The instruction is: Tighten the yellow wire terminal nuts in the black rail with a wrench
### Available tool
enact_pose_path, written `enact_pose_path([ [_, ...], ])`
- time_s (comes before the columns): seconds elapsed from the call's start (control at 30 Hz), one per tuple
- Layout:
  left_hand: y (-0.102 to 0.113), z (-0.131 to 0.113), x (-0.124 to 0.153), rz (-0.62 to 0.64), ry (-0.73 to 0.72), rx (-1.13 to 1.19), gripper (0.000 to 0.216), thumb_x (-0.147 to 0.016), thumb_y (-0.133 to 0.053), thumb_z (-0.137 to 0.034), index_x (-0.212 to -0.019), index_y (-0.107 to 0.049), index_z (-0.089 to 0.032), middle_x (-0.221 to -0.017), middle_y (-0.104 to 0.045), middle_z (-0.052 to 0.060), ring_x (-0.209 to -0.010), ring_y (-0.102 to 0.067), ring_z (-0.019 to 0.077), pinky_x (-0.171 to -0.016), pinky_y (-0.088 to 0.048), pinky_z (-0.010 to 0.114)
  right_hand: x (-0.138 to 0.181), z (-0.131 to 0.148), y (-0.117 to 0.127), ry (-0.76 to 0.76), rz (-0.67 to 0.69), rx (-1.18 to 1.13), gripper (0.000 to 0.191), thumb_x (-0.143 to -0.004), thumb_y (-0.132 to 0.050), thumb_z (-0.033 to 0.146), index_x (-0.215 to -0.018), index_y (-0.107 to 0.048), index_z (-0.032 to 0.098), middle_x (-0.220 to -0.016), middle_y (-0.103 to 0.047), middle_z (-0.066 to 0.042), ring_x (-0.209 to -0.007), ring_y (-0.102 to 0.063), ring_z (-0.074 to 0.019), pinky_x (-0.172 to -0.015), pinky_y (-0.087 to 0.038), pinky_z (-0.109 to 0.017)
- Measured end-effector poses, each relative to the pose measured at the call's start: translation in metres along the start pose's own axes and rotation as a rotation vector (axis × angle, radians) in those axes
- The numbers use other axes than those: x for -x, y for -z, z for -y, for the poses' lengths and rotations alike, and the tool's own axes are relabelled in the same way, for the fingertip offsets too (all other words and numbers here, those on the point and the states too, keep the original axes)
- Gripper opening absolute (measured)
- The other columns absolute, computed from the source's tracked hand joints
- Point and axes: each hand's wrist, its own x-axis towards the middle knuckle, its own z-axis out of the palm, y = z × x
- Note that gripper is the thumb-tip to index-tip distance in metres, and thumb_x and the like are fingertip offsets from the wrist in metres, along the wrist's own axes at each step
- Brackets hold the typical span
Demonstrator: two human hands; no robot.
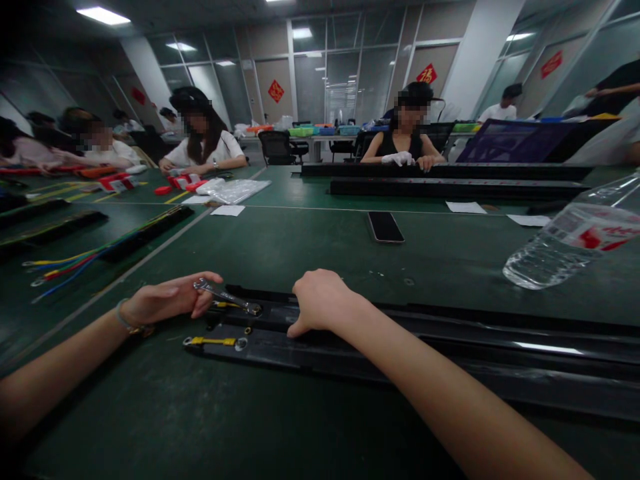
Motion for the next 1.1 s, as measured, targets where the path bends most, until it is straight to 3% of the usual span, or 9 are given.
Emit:
enact_pose_path([
  [1.1,0.0000,0.0009,0.0010,-0.020,0.031,-0.018,0.049,-0.071,-0.053,-0.032,-0.114,-0.042,-0.012,-0.074,-0.048,0.005,-0.068,-0.043,0.0179,-0.060,-0.040,0.028,0.0005,0.0003,-0.0006,0.007,-0.006,0.001,0.061,-0.054,-0.057,0.059,-0.096,-0.064,0.014,-0.083,-0.065,-0.010,-0.072,-0.058,-0.0231,-0.060,-0.046,-0.034],
])
